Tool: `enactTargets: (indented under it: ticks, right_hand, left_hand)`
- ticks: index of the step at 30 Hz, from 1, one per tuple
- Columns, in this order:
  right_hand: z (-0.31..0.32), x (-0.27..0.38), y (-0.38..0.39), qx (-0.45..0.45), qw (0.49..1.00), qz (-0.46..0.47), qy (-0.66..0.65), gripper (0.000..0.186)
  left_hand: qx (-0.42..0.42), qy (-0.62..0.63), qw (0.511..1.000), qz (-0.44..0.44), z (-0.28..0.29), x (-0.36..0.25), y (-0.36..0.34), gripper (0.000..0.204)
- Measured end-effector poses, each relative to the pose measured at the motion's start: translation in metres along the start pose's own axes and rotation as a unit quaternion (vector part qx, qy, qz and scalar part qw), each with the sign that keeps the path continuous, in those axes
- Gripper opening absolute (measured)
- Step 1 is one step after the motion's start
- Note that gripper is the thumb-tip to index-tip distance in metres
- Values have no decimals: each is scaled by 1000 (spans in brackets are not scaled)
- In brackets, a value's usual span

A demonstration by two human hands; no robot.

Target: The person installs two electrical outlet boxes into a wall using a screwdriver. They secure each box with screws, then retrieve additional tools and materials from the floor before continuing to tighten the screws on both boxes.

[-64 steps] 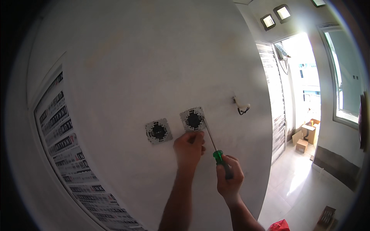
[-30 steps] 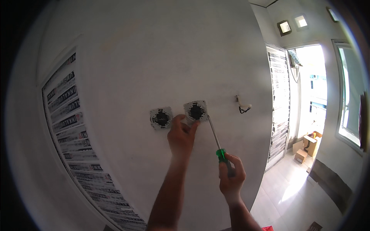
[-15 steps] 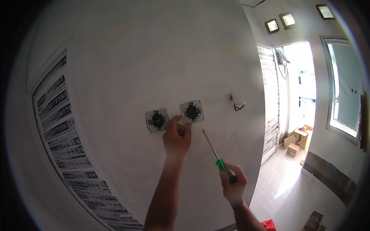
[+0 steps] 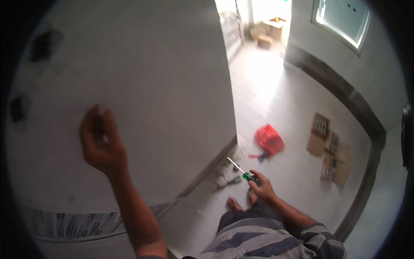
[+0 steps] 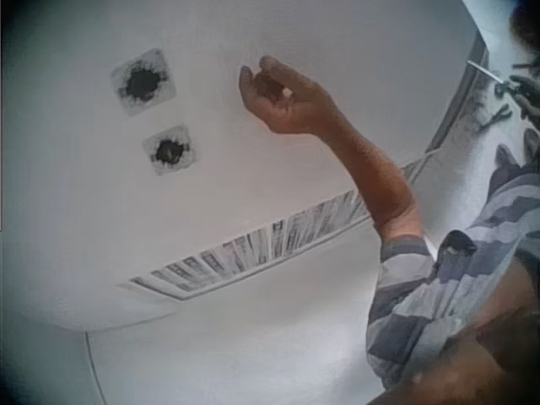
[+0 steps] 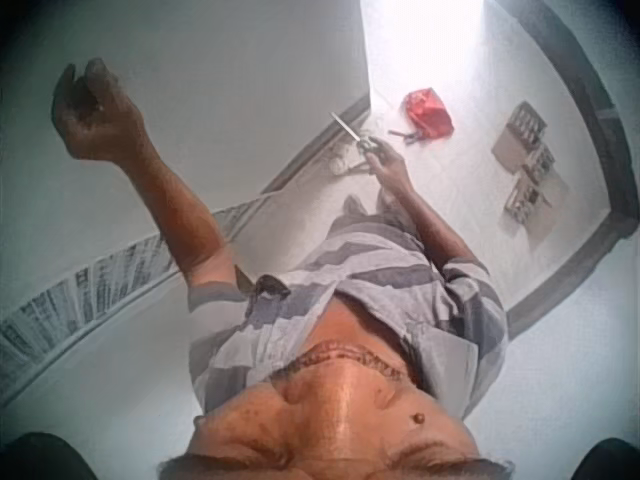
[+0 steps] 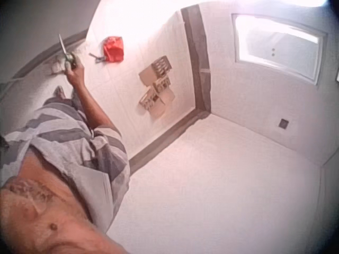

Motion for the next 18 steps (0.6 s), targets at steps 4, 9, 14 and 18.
enactTargets:
  ticks: [4, 9, 14, 18]
  right_hand:
    - [69, -153, 61, -48, 961, -219, 160, 57]
    - [102, -219, 116, -123, 915, -284, 261, 38]
    - [91, -311, 89, -135, 927, -289, 199, 39]
    - [75, -379, 10, -66, 915, -290, 272, 35]
  left_hand:
    - [266, 6, 946, 184, -40, 27, 218, 18]
    - [509, 28, 662, 549, 8, -1, 539, 30]
    - [626, -69, 504, 591, 84, -61, 674, 26]
    - [605, -96, 490, 620, 70, -54, 758, 24]
Point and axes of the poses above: each hand's wrist, its own y-axis away from the middle knuckle, its own z-axis out of the back of the hand, x = y × z, the point moved 1 cm from there along -y, towards the middle knuckle, and after that the axes turned 4 degrees about -z, right-handed, at the moved point
